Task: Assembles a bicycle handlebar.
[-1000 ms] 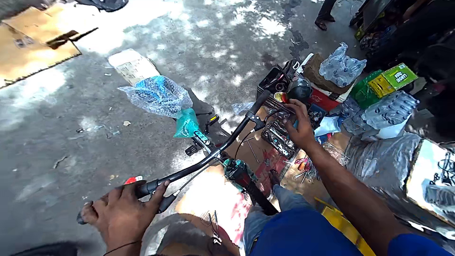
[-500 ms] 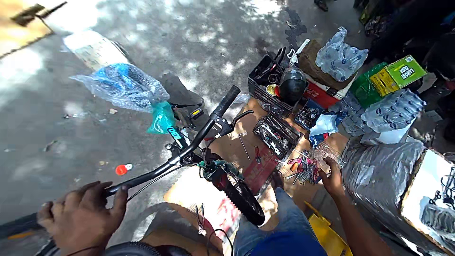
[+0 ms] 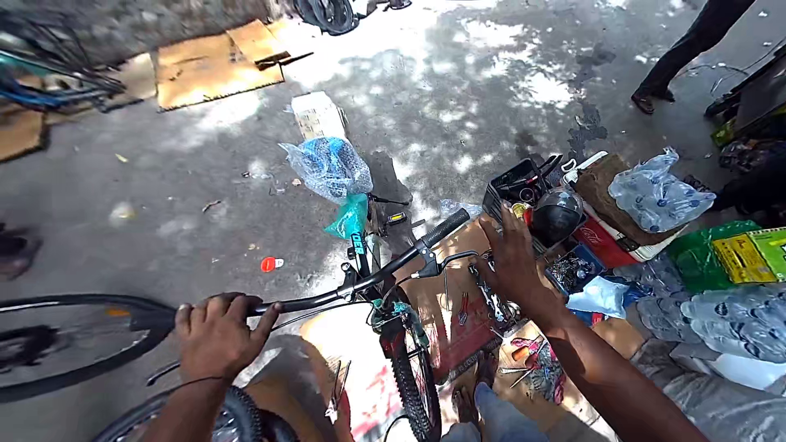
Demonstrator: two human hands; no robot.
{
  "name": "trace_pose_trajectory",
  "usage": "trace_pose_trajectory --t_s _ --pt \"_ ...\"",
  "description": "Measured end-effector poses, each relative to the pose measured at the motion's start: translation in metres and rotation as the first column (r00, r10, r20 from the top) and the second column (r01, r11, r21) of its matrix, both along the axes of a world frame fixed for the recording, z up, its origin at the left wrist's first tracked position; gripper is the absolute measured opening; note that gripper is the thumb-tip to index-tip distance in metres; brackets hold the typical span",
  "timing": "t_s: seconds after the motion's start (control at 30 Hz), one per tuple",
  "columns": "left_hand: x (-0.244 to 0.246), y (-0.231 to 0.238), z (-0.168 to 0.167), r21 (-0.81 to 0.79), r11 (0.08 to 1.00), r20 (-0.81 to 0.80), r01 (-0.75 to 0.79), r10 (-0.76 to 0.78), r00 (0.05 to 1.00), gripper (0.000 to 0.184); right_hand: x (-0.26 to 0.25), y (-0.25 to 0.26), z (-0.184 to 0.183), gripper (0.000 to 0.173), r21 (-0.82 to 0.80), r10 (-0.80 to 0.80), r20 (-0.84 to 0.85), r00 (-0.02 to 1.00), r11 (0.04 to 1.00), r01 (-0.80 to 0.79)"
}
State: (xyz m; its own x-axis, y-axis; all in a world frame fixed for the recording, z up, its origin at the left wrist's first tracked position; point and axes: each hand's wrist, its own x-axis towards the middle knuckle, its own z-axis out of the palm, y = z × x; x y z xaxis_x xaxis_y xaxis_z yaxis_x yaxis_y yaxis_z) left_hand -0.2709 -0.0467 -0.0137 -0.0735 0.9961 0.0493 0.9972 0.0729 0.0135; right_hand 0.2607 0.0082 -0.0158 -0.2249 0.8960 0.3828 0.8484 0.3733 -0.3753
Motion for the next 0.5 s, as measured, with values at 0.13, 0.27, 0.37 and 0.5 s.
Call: trace_pose_trajectory --t_s 0.13,0.27,0.37,0.5 --pt "-0.012 0.001 -0.007 0.013 1.0 -0.032 -0.004 0.005 0.999 0.081 -0.048 0.075 -0.028 0.068 -0.129 0.315 0.206 0.926 0.947 -0.293" --pt "-0.022 0.004 -0.009 0.041 0.998 -0.032 -0.048 0.05 0.998 0.084 -0.068 0.114 -0.032 0.057 -0.274 0.444 0.209 0.871 0.882 -0.384" --pt "-0.033 0.017 -0.01 0.02 0.995 -0.011 -0.093 0.093 0.996 0.082 -0.083 0.145 -0.032 0.064 -0.309 0.489 0.16 0.857 0.85 -0.427" --pt "-0.059 0.07 -0.008 0.037 0.995 -0.033 -0.091 0.092 0.995 0.087 -0.107 0.207 -0.009 0.105 -0.449 0.566 0.148 0.811 0.769 -0.455"
